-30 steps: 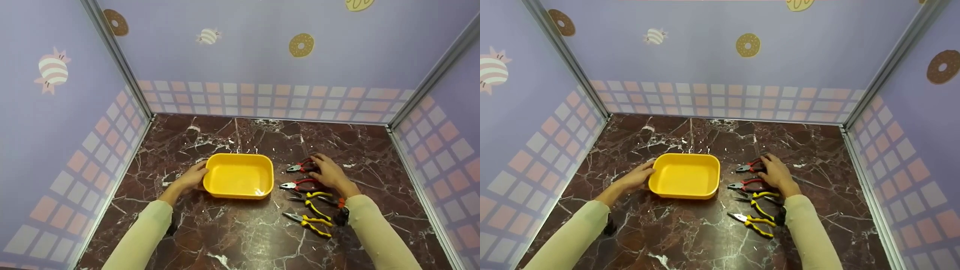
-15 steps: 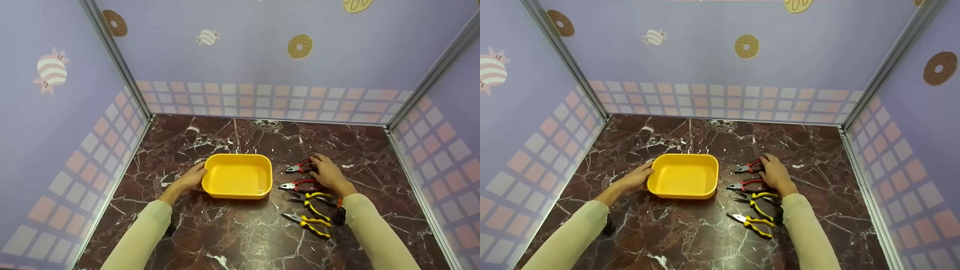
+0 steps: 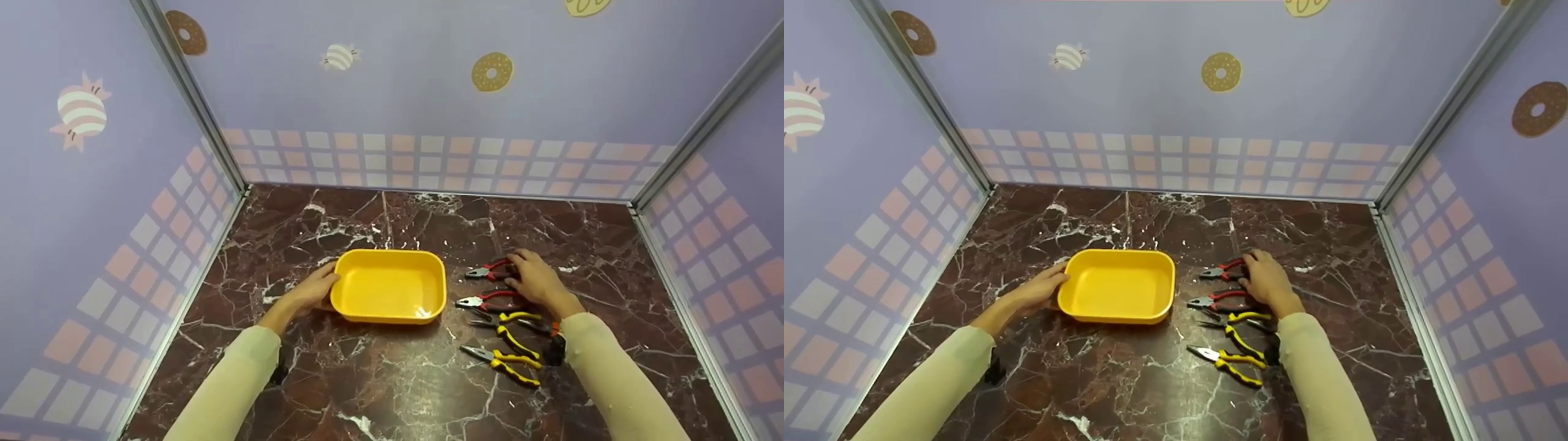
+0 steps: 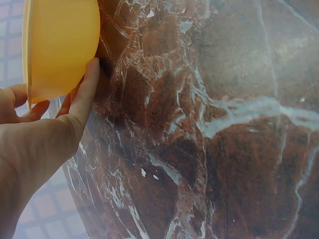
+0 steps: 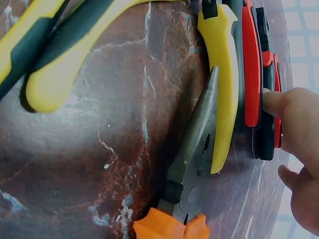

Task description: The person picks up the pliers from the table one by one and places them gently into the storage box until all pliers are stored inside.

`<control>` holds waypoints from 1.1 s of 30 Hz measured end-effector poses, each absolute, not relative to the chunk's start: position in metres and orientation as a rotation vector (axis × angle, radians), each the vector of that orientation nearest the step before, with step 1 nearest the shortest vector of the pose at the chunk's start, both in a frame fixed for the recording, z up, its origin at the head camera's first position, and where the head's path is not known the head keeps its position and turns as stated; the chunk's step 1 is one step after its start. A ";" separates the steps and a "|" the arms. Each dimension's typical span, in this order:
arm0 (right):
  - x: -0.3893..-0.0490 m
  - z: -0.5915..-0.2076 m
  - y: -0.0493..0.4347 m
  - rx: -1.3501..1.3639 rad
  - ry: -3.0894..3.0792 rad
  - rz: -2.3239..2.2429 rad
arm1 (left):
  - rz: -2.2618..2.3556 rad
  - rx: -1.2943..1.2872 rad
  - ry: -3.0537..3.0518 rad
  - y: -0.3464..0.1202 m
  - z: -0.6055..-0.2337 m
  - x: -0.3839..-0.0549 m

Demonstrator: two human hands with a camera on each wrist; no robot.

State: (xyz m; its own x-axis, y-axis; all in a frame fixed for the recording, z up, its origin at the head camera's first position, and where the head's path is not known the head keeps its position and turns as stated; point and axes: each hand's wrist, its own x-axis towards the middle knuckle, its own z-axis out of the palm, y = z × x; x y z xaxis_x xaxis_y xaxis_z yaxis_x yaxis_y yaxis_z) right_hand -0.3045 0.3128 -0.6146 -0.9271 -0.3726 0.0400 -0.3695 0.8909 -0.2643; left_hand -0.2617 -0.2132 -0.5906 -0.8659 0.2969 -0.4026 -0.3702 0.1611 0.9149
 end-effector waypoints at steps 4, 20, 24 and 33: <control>-0.303 -0.617 0.314 -0.564 3.026 -0.447 | 1.746 -0.063 1.947 -0.212 -0.590 -0.263; -0.295 -0.619 0.314 -0.525 3.053 -0.485 | 1.724 -0.079 1.975 -0.209 -0.586 -0.263; -0.292 -0.620 0.315 -0.505 3.060 -0.483 | 1.716 -0.076 1.985 -0.206 -0.586 -0.265; -0.295 -0.620 0.315 -0.526 3.080 -0.490 | 1.727 -0.100 1.984 -0.208 -0.588 -0.264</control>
State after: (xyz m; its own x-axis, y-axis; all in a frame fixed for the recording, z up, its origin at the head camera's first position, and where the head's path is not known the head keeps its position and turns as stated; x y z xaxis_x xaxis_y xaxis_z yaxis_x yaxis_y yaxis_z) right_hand -0.2948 0.3153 -0.6204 -0.9445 -0.3204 0.0721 -0.3270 0.8968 -0.2979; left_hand -0.2642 -0.2077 -0.5885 -0.8703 0.2666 -0.4141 -0.3734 0.1910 0.9078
